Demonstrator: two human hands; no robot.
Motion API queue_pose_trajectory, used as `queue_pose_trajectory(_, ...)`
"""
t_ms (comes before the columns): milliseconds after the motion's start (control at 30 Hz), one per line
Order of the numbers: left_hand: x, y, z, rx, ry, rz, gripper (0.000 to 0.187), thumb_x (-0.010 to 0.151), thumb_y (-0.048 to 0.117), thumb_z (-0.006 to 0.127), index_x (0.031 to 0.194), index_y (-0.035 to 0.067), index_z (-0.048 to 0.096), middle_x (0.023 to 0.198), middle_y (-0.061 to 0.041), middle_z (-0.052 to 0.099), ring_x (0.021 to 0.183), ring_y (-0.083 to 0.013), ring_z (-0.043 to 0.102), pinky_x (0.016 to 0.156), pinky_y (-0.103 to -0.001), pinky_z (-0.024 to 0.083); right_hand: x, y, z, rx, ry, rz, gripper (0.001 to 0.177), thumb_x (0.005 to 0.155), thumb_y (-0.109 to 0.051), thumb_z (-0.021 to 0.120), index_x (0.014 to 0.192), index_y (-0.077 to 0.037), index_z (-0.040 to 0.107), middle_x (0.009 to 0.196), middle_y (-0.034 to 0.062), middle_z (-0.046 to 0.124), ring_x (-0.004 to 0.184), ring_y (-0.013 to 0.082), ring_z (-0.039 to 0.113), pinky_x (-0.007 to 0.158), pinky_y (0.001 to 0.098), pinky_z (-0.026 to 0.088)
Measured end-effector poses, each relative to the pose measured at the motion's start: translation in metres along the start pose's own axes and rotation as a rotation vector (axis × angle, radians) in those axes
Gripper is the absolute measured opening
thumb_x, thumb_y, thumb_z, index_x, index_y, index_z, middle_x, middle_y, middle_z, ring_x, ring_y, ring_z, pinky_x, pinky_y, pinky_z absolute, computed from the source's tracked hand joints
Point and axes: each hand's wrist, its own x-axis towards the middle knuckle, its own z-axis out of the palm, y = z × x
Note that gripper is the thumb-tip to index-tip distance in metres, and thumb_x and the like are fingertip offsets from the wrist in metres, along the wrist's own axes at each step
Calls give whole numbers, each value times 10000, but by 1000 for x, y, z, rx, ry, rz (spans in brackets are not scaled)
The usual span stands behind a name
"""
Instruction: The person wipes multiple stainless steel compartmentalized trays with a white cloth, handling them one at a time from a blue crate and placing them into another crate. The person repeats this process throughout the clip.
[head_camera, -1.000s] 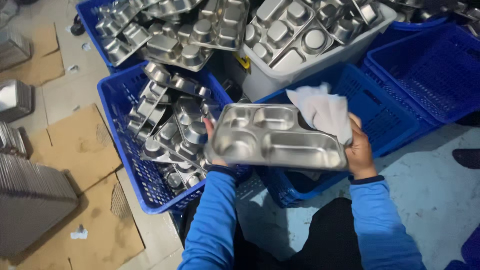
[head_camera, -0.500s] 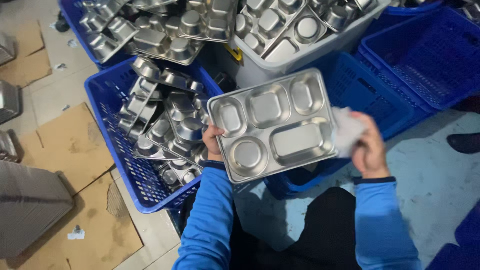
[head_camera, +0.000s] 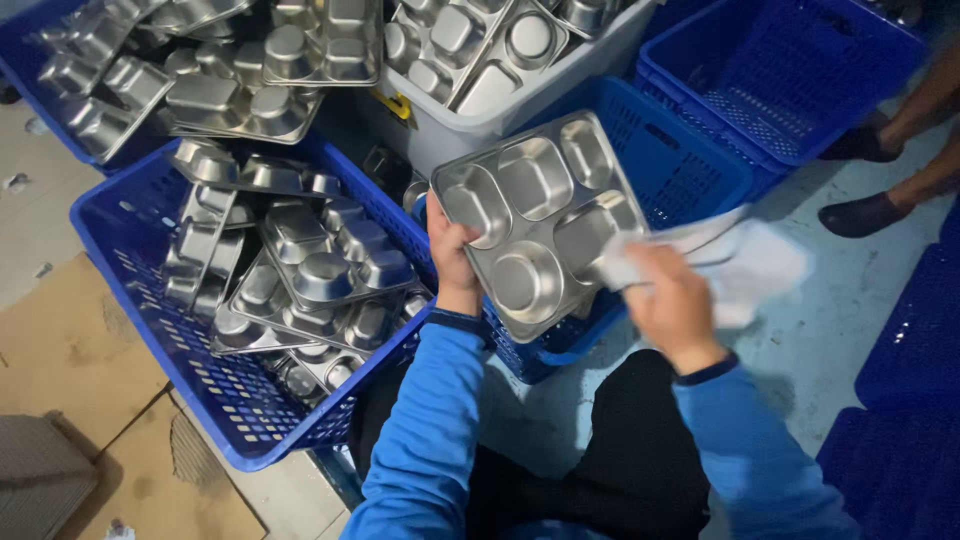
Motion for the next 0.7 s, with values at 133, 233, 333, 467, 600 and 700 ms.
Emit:
queue_pose_trajectory(133,-10,4,23,73,64,-31,723,651,47,532,1372,9,503,1217,-108,599,1109,-234,585,971,-303,470,10,-52,13,221,-136,36,439,786,-128,755,1211,-121,647,1202,131,679,1105,358,675,914,424,554)
queue_pose_trajectory(233,-25,5,29,113,79,-35,752,616,34,529,1367,32,485,1231,-80,587,1146,-208,574,1003,-277,456,18,-70,32,34,-162,104,425,705,-181,839,1068,-100,633,1099,162,660,1053,376,657,840,469,528)
queue_pose_trajectory(333,-36,3,30,174,89,-23,758,594,40,533,1350,21,487,1227,-82,586,1178,-209,573,1045,-268,446,31,-64,56,67,-88,225,571,621,-199,876,1062,-22,559,1028,220,660,959,426,645,766,502,512)
queue_pose_trajectory(467,-39,7,14,185,96,-15,761,575,69,537,1333,12,511,1214,-88,600,1156,-219,579,1062,-269,448,22,-48,85,166,-159,250,483,724,-169,837,1113,-43,582,968,200,705,914,414,685,765,473,521)
queue_pose_trajectory(600,-36,11,-7,145,153,-18,710,623,64,517,1330,0,535,1184,-79,593,1087,-195,567,966,-259,446,9,-19,96,556,-66,404,327,832,-66,714,1146,-58,619,995,102,715,925,244,698,797,343,561)
queue_pose_trajectory(700,-36,13,-23,79,207,-43,683,663,58,496,1341,-6,546,1153,-74,599,1009,-178,562,861,-249,447,4,-8,105,813,-103,487,308,865,-19,686,1156,-55,591,1020,43,670,945,132,646,811,284,550)
